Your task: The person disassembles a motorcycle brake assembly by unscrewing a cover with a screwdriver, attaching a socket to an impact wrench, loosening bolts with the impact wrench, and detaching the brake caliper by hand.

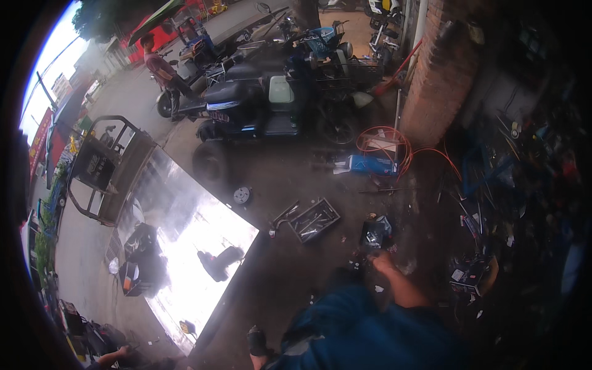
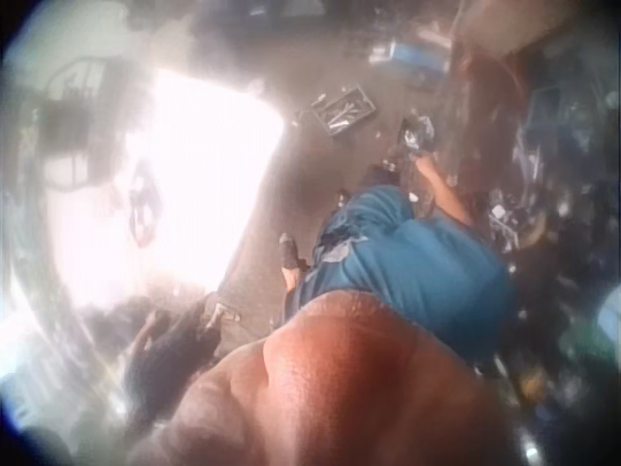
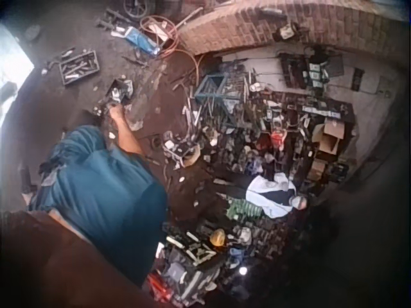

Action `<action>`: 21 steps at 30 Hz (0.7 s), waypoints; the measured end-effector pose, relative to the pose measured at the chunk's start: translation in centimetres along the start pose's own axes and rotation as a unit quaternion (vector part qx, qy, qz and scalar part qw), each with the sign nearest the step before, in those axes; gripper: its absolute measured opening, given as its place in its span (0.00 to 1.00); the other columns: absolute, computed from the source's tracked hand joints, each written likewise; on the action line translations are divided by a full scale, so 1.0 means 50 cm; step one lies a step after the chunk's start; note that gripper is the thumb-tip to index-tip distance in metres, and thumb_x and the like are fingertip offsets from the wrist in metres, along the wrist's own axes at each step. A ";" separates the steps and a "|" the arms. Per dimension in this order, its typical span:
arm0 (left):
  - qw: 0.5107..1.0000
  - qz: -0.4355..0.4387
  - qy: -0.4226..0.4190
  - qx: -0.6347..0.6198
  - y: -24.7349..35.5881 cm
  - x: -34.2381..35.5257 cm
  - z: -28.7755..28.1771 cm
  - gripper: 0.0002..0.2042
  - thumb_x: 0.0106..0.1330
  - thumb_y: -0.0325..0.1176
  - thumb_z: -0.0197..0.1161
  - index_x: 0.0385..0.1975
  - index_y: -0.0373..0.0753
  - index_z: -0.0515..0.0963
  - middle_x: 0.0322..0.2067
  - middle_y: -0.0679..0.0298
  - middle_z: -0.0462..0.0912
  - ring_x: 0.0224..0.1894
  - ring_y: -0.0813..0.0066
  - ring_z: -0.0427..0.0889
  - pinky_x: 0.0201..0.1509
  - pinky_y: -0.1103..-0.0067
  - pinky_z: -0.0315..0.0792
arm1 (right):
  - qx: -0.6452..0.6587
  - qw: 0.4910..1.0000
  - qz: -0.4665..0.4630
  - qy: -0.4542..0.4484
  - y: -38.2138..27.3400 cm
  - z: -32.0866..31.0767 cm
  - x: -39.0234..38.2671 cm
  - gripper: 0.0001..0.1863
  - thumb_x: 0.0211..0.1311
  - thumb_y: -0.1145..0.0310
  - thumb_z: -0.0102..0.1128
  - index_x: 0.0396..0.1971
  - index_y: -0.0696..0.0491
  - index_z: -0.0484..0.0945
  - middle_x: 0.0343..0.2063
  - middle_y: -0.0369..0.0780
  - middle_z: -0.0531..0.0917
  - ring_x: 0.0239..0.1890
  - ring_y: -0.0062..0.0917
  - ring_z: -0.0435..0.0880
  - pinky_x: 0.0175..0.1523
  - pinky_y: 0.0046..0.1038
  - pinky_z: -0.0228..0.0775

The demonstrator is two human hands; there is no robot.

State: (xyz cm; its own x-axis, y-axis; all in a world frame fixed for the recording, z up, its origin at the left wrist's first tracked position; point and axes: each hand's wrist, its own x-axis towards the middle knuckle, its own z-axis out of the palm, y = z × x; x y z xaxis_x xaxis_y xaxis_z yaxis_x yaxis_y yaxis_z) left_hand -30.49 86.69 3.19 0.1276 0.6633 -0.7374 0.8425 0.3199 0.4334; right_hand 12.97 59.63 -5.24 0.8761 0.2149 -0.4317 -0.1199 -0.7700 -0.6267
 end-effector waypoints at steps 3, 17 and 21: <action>0.998 -0.032 0.024 -0.049 -0.012 -0.014 0.003 0.23 0.48 0.42 0.68 0.41 0.35 0.76 0.32 0.54 0.83 0.34 0.60 0.81 0.39 0.69 0.74 | -0.006 0.998 -0.009 -0.069 -0.029 0.020 0.038 0.18 0.54 0.57 0.62 0.39 0.55 0.81 0.36 0.43 0.84 0.41 0.31 0.82 0.48 0.30 0.71; 0.936 -0.175 0.182 -0.245 -0.192 -0.191 0.314 0.20 0.44 0.37 0.70 0.36 0.34 0.80 0.31 0.51 0.83 0.36 0.59 0.83 0.39 0.69 0.74 | -0.184 0.947 -0.006 -0.264 -0.007 0.042 0.405 0.15 0.53 0.60 0.63 0.36 0.54 0.82 0.31 0.46 0.83 0.31 0.36 0.82 0.37 0.39 0.71; 0.907 -0.218 0.204 -0.296 -0.178 -0.262 0.416 0.21 0.45 0.38 0.70 0.37 0.32 0.80 0.32 0.50 0.83 0.39 0.64 0.82 0.42 0.70 0.74 | -0.232 0.929 -0.085 -0.276 -0.100 0.052 0.519 0.16 0.53 0.60 0.63 0.37 0.55 0.82 0.32 0.47 0.83 0.33 0.38 0.82 0.39 0.40 0.72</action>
State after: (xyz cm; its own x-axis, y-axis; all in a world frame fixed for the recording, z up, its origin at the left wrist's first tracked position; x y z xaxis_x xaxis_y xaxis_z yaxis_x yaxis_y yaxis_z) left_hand -28.77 61.10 -1.76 -0.4570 0.5430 -0.7045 0.3215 0.8393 0.4384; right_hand 35.11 70.60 -14.99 0.4759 0.5346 -0.6984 0.3249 -0.8448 -0.4252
